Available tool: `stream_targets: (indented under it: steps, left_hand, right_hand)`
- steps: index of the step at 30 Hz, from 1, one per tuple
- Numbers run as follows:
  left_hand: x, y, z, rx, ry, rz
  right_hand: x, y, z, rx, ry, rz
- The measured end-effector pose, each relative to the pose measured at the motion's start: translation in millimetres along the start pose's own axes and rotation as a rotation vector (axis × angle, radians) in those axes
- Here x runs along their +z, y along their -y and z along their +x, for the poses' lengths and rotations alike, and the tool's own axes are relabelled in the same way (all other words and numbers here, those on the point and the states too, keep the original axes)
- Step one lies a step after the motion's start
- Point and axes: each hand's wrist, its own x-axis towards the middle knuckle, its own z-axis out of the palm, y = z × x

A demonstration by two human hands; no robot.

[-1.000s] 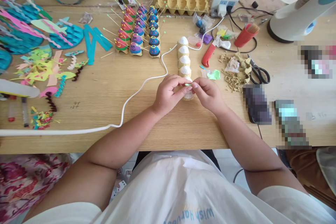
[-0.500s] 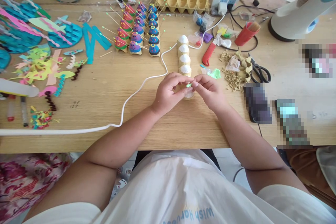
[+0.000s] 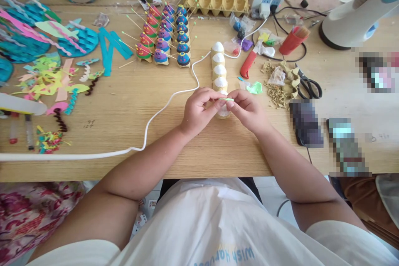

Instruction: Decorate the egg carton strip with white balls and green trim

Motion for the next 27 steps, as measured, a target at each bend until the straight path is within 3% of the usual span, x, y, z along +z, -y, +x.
stream_targets:
  steps: [12,20,27]
  left_hand:
    - [-1.8,-2,1,0.036,0.024,0.041]
    - [0.7,-5,1,0.01,-0.031,-0.012]
    - [0.0,-2,0,0.015,-0.056,-0.036]
  right_hand:
    - [1,5,-1,-0.021,0.006,-0.125]
    - [-1,1,0,-0.046,-0.037,-0.048]
    - [-2,10,-3,-0.047,-0.044,-0.212]
